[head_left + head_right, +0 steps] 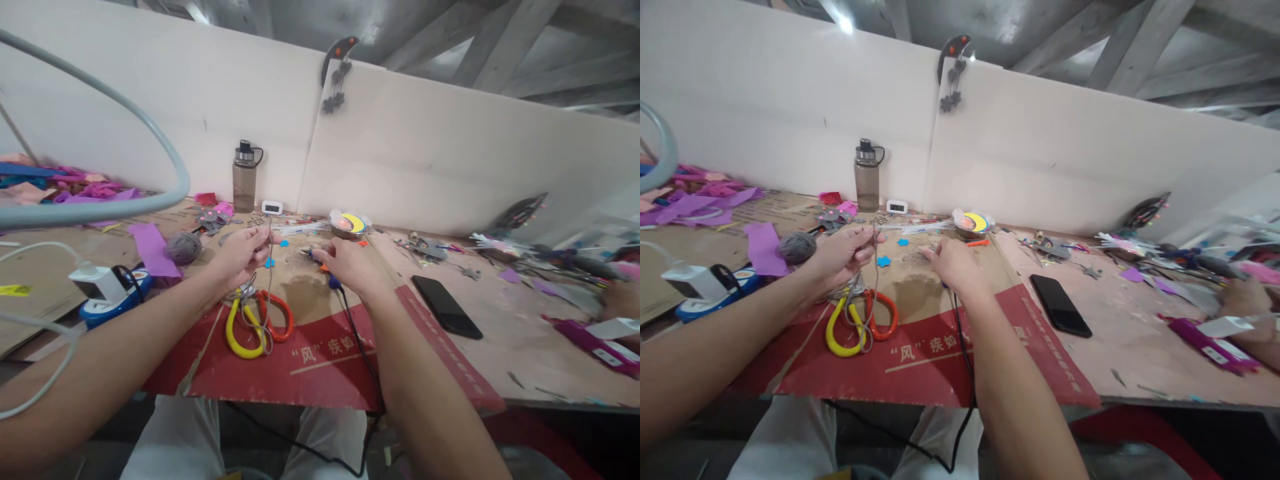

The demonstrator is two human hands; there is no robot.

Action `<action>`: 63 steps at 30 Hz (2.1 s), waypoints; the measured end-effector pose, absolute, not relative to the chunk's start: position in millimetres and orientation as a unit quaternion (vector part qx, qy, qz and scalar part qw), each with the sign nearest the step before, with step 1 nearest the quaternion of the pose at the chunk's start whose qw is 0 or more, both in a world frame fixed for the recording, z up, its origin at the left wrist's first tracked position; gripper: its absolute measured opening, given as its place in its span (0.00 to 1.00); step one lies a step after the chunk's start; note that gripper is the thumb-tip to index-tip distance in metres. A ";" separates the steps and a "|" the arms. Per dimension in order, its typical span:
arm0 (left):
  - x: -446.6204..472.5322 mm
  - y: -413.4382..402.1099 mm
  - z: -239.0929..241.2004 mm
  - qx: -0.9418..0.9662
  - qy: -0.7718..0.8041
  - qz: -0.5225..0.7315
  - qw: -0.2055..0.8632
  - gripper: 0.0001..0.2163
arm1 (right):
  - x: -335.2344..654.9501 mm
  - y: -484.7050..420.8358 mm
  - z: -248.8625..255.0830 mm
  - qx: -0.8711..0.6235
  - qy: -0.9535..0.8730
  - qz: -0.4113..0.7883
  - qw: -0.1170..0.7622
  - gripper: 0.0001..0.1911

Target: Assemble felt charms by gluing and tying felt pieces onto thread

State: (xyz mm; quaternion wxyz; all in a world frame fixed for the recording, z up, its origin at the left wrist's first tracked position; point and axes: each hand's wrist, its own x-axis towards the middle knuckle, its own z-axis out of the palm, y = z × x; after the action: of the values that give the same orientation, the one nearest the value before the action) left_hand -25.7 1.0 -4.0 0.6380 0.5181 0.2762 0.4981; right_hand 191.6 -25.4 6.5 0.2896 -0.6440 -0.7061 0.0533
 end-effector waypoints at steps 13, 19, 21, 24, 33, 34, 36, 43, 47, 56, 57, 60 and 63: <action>-25.0 7.8 2.5 0.398 0.328 0.518 0.683 0.07 | 203.4 5.5 -42.1 -0.731 -0.638 0.055 0.234 0.05; -26.2 5.5 3.6 0.414 0.313 0.530 0.670 0.06 | 210.3 4.7 -37.3 -0.702 -0.470 0.310 0.436 0.10; -26.8 6.0 2.6 0.414 0.312 0.538 0.664 0.07 | 209.7 7.0 -34.4 -0.684 -0.435 0.348 0.470 0.08; -27.6 9.0 -0.7 0.414 0.319 0.552 0.650 0.09 | 204.8 9.1 -27.2 -0.645 -0.416 0.377 0.518 0.06; -33.6 28.7 -16.6 0.389 0.325 0.603 0.616 0.07 | 168.0 -26.6 1.9 -0.430 -0.481 0.464 0.607 0.18; -34.4 30.1 -17.0 0.387 0.325 0.607 0.613 0.07 | 165.2 -29.4 2.9 -0.419 -0.498 0.464 0.601 0.18; -35.3 31.5 -16.8 0.383 0.326 0.613 0.610 0.07 | 161.8 -32.0 2.7 -0.403 -0.528 0.463 0.587 0.17; -34.2 28.8 -12.3 0.385 0.333 0.616 0.601 0.08 | 161.5 -27.3 -5.7 -0.372 -0.578 0.450 0.570 0.13; -34.5 27.3 -11.1 0.399 0.329 0.615 0.595 0.09 | 161.9 -26.5 -7.4 -0.354 -0.584 0.456 0.570 0.13; -35.4 27.1 -12.0 0.411 0.313 0.610 0.600 0.12 | 160.7 -26.6 -7.3 -0.350 -0.578 0.455 0.580 0.12; -35.3 27.1 -12.2 0.410 0.312 0.610 0.602 0.12 | 160.6 -26.5 -7.2 -0.351 -0.578 0.456 0.578 0.12; -35.1 27.4 -13.1 0.409 0.311 0.610 0.603 0.12 | 160.1 -26.8 -6.7 -0.354 -0.582 0.452 0.576 0.12; -35.1 27.7 -13.9 0.413 0.311 0.611 0.599 0.12 | 159.3 -28.0 -5.7 -0.359 -0.586 0.446 0.573 0.12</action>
State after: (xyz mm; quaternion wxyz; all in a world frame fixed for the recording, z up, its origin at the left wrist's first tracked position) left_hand -35.1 27.7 -13.9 0.5993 0.4125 0.3110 0.6115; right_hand 159.3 -28.0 -5.7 0.5734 -0.3591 -0.5861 0.4458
